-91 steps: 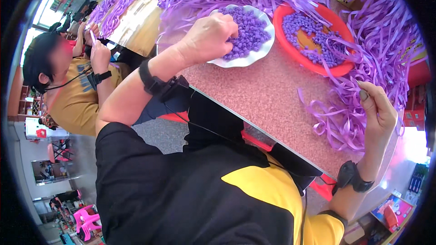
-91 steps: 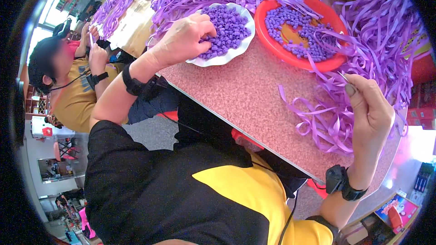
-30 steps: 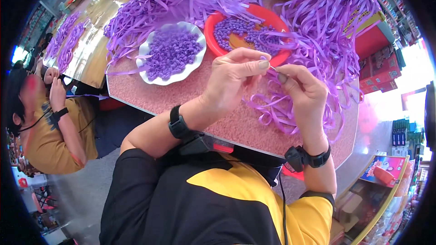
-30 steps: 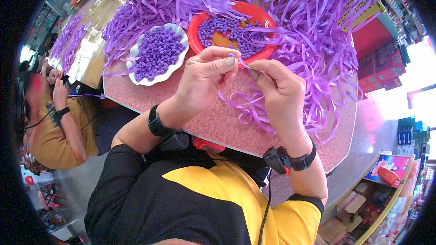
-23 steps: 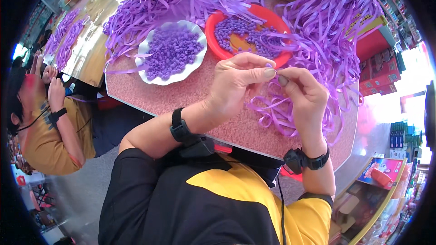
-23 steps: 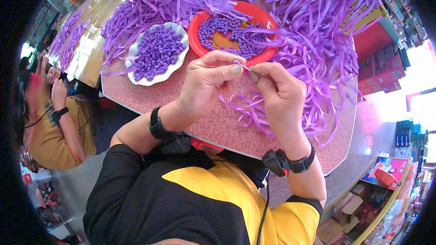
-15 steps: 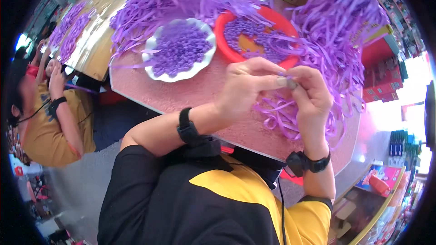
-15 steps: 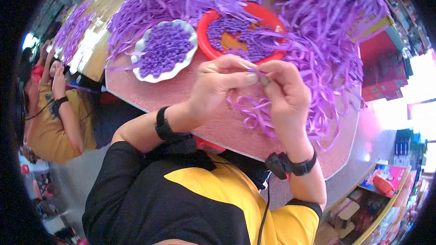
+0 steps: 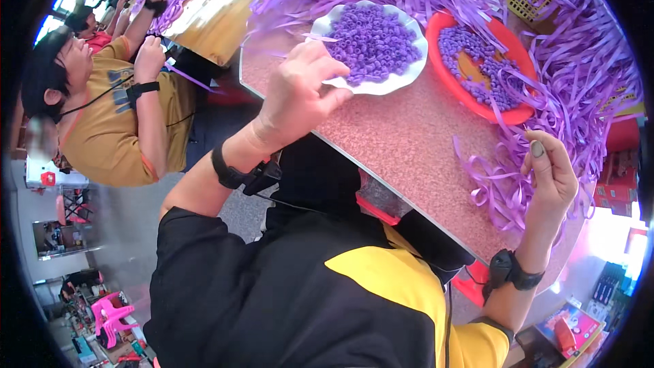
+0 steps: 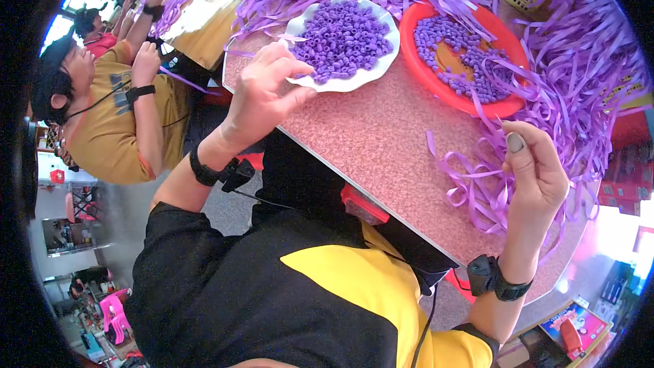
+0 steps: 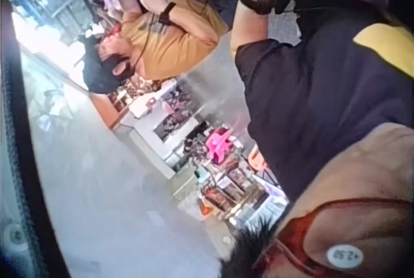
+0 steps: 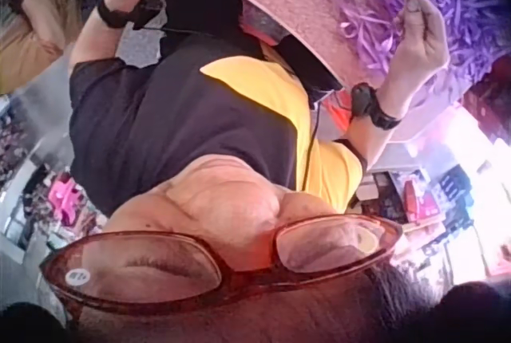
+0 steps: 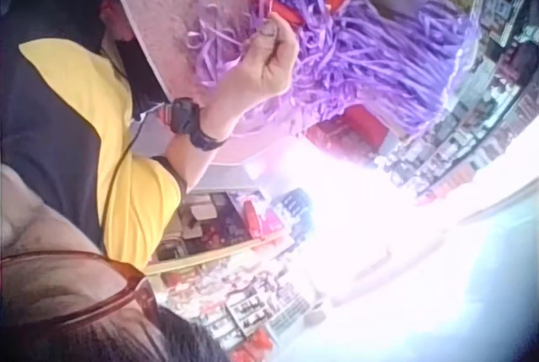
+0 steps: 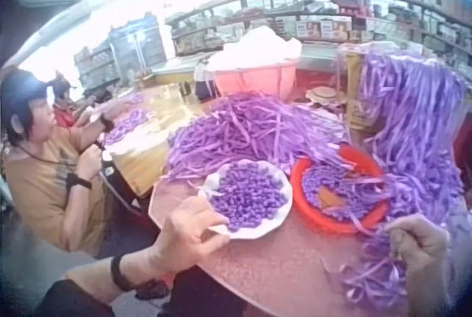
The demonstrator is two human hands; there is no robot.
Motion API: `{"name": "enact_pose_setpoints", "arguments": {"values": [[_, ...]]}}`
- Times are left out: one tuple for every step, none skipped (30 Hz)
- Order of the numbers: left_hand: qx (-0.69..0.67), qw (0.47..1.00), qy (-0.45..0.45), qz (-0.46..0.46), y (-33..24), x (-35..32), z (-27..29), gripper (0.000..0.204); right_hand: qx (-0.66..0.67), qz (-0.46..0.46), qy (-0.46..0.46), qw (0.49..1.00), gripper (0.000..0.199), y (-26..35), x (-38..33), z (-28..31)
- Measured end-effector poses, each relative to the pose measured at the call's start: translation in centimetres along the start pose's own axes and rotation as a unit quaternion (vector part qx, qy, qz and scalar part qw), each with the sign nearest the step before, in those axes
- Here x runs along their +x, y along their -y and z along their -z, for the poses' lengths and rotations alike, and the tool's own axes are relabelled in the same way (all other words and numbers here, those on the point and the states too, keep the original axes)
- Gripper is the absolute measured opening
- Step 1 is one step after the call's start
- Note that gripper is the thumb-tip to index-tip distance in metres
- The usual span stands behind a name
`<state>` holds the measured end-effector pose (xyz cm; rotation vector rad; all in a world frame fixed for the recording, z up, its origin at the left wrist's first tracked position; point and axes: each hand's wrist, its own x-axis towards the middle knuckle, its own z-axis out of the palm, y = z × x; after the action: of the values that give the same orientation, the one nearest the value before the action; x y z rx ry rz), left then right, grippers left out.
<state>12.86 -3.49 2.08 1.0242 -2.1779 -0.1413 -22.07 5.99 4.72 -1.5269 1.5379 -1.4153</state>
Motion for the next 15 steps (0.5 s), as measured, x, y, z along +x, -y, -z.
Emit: {"name": "enact_pose_setpoints", "arguments": {"values": [[0.035, 0.998, -0.014, -0.047, -0.1, -0.2, -0.1, 0.023, 0.004, -0.003, 0.003, 1.0, 0.013, 0.0, 0.0, -0.1], [0.035, 0.998, -0.015, -0.046, -0.3, -0.4, -0.3, 0.023, 0.003, -0.002, 0.004, 1.0, 0.013, 0.0, -0.1, -0.2], [0.057, 0.998, -0.009, -0.039, -0.5, -0.4, -0.8, 0.027, 0.001, -0.01, 0.015, 1.0, 0.014, -0.2, -0.2, -0.2], [0.079, 0.996, -0.003, -0.033, -0.6, -0.5, -1.3, 0.031, -0.001, -0.017, 0.026, 1.0, 0.016, -0.3, -0.3, -0.1], [0.092, 0.995, -0.003, -0.028, -0.5, -0.5, -1.7, 0.033, -0.003, -0.016, 0.025, 1.0, 0.016, -0.4, -0.3, -0.2], [0.091, 0.995, -0.003, -0.03, -0.4, -0.5, -1.9, 0.033, -0.001, -0.017, 0.03, 0.999, 0.016, -0.4, -0.4, -0.2], [0.096, 0.995, -0.002, -0.032, -0.3, -0.5, -2.0, 0.032, 0.001, -0.019, 0.035, 0.999, 0.016, -0.5, -0.4, -0.2], [0.101, 0.994, -0.002, -0.035, -0.2, -0.4, -2.0, 0.032, 0.001, -0.02, 0.033, 0.999, 0.016, -0.5, -0.4, -0.1], [0.101, 0.994, 0.0, -0.037, -0.2, -0.4, -2.0, 0.032, -0.011, -0.014, 0.035, 0.999, 0.015, -0.4, -0.3, -0.2], [0.113, 0.993, 0.004, -0.045, -0.2, -0.3, -1.9, 0.032, -0.022, -0.01, 0.038, 0.999, 0.015, -0.3, -0.3, -0.1], [0.124, 0.991, 0.009, -0.052, -0.3, -0.3, -1.9, 0.032, -0.021, -0.012, 0.036, 0.999, 0.015, -0.3, -0.3, 0.0], [0.124, 0.991, 0.011, -0.054, -0.4, -0.2, -2.0, 0.032, -0.026, -0.009, 0.04, 0.999, 0.015, -0.4, -0.3, 0.1], [0.118, 0.992, 0.018, -0.048, -0.6, 0.0, -2.0, 0.032, -0.032, -0.006, 0.044, 0.998, 0.015, -0.4, -0.2, 0.2], [0.111, 0.993, 0.026, -0.043, -0.7, 0.1, -2.0, 0.032, -0.03, -0.008, 0.043, 0.999, 0.015, -0.3, -0.2, 0.1], [0.113, 0.992, 0.028, -0.044, -0.9, 0.2, -1.9, 0.032, -0.031, -0.007, 0.031, 0.999, 0.011, 0.0, -0.3, -0.1]]}}
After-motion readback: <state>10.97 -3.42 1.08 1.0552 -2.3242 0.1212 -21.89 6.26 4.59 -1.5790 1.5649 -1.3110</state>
